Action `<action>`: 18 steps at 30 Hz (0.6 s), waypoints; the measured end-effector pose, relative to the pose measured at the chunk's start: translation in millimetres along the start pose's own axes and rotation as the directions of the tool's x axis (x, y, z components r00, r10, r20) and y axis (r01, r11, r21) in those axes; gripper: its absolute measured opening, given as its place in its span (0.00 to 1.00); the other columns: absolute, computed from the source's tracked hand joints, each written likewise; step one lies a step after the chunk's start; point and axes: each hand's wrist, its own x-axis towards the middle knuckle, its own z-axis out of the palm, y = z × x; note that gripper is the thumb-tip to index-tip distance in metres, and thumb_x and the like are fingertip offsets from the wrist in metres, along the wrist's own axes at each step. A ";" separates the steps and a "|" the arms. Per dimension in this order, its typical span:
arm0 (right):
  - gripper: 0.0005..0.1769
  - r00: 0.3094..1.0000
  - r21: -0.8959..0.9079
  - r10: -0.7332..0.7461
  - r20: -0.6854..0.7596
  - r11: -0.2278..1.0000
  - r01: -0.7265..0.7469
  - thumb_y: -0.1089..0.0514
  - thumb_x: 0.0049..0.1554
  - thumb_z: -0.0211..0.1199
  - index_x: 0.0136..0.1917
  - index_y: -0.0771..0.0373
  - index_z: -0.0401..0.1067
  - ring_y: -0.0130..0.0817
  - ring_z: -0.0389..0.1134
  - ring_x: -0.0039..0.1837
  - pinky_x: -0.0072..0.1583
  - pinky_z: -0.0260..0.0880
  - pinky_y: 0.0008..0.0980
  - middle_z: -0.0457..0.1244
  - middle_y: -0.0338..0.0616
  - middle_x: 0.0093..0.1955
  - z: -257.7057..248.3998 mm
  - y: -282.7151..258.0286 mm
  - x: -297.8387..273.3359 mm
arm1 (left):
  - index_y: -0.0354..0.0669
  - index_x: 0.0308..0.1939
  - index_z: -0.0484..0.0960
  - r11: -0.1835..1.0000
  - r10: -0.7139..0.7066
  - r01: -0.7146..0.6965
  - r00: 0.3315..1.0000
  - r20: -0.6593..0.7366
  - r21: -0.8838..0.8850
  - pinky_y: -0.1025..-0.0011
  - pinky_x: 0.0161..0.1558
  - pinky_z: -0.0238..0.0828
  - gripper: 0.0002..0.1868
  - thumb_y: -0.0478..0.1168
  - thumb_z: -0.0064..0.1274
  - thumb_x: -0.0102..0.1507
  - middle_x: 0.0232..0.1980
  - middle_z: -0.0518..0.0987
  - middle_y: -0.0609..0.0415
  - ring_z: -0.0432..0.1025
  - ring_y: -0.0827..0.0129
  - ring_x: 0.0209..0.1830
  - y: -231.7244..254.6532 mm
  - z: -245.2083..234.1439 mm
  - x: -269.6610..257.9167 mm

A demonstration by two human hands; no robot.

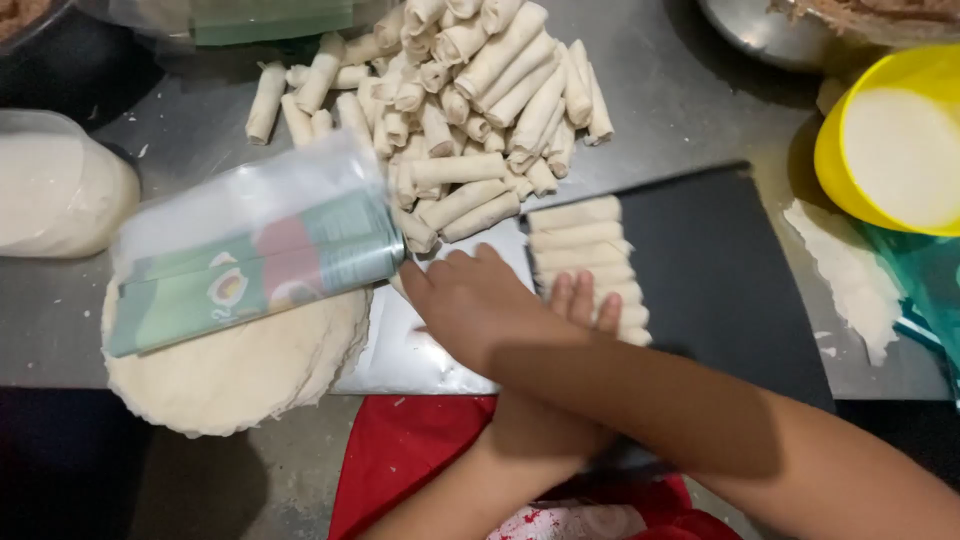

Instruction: Arranging rolled lumpia on a tray and sliding them into plastic bags for packaging.

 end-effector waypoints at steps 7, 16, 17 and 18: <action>0.22 0.953 0.357 0.297 0.065 0.885 -0.300 0.56 0.65 0.50 0.68 0.51 0.79 0.40 0.68 0.62 0.66 0.66 0.46 0.71 0.39 0.59 -90.2 41.6 -91.7 | 0.46 0.56 0.91 0.996 0.087 -0.084 0.989 0.116 -0.032 0.49 0.67 0.60 0.33 0.68 0.59 0.61 0.51 0.89 0.46 0.77 0.47 0.58 -7.7 1.6 7.5; 0.11 0.742 0.727 0.607 -0.284 0.641 -0.246 0.64 0.51 0.77 0.49 0.57 0.86 0.26 0.68 0.45 0.52 0.67 0.26 0.71 0.35 0.43 -11.3 63.9 -260.3 | 0.44 0.89 0.32 0.919 0.237 -0.180 0.963 0.126 -0.352 0.39 0.86 0.26 0.89 0.71 0.84 0.46 0.93 0.29 0.33 0.22 0.35 0.93 -49.3 -31.5 56.8; 0.10 0.740 0.621 0.587 -0.329 0.725 -0.299 0.61 0.55 0.74 0.52 0.56 0.83 0.29 0.72 0.48 0.54 0.71 0.29 0.72 0.36 0.47 3.4 59.1 -264.8 | 0.44 0.89 0.33 0.931 0.248 -0.193 0.957 0.149 -0.309 0.36 0.85 0.28 0.93 0.71 0.88 0.42 0.92 0.30 0.32 0.23 0.32 0.92 -51.3 -34.3 52.8; 0.10 0.740 0.502 0.561 -0.371 0.792 -0.348 0.57 0.58 0.71 0.54 0.55 0.80 0.32 0.77 0.51 0.57 0.74 0.32 0.74 0.37 0.50 18.1 53.8 -269.6 | 0.44 0.89 0.34 0.942 0.258 -0.207 0.951 0.173 -0.265 0.34 0.85 0.29 0.97 0.72 0.92 0.38 0.92 0.30 0.32 0.24 0.30 0.92 -53.2 -37.2 48.3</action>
